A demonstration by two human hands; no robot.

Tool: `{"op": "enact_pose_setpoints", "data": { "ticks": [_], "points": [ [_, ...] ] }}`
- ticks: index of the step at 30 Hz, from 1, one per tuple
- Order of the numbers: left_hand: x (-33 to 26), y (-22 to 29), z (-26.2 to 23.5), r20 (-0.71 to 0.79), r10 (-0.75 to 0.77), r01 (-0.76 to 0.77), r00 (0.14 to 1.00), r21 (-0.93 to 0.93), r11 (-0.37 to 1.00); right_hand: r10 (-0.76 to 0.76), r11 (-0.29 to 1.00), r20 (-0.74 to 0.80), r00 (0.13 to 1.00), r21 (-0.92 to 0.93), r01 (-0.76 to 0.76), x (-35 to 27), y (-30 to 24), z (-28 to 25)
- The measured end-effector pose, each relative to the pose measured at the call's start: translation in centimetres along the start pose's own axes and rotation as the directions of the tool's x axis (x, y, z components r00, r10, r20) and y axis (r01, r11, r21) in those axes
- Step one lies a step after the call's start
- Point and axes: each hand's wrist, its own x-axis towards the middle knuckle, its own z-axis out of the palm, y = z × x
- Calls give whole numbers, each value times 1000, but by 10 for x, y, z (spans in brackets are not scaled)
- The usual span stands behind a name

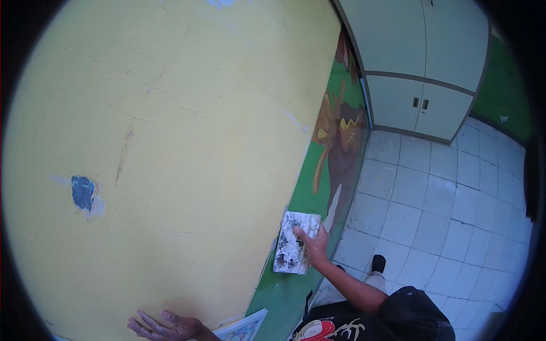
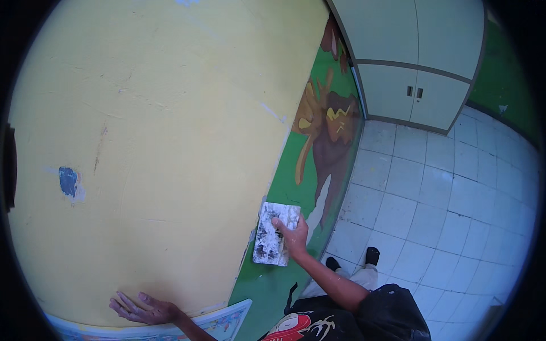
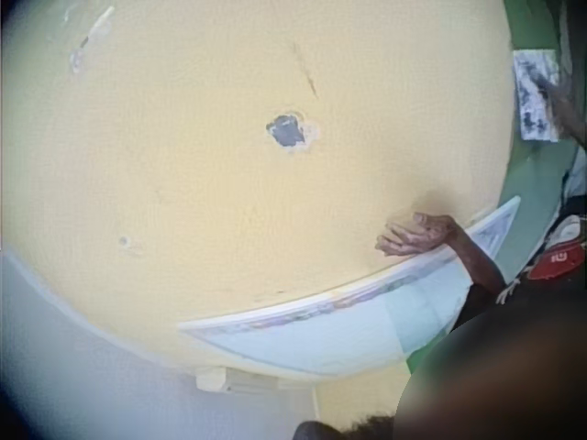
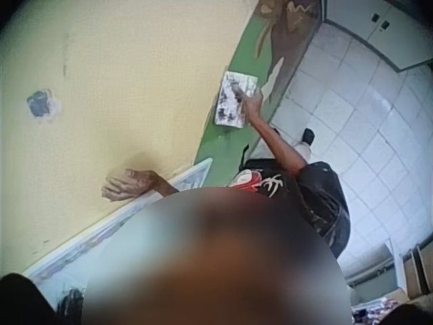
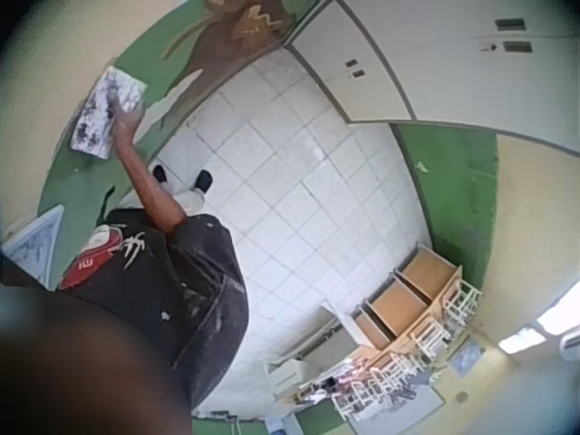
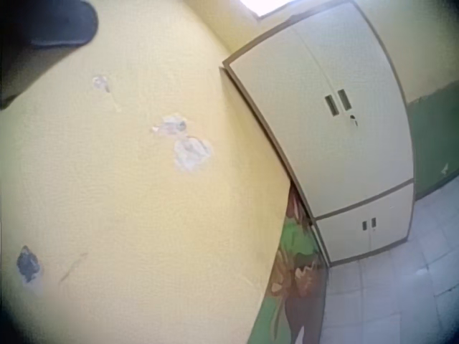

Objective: The recorder is using a putty knife to scrape and apply filler to a damaged yellow and green wall.

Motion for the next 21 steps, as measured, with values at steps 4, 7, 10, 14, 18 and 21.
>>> {"op": "enact_pose_setpoints", "data": {
  "ticks": [4, 7, 10, 14, 18, 21],
  "points": [
    [-2, 5, 1, 15, -39, 39, 999, -4, 999, -30, 997, -63, 998, 71, 34, -4, 2, 15],
    [3, 7, -3, 32, -42, 42, 999, 19, 999, -5, 997, -62, 998, 78, 10, -8, -8, 19],
    [4, 6, 0, 27, -25, 24, 999, 31, 999, -3, 999, -44, 999, 37, 4, -4, -9, 13],
    [-2, 11, 0, 17, -5, 5, 1000, 23, 1000, -8, 995, -50, 999, 95, 12, -3, -8, 22],
    [3, 7, 2, -16, 16, -15, 1000, 50, 999, 12, 1000, -57, 998, 13, -11, -4, -9, 11],
    [2, 5, 6, -34, -34, 33, 999, -48, 998, -24, 999, -49, 999, 23, 25, -4, -8, 13]
  ]
}}
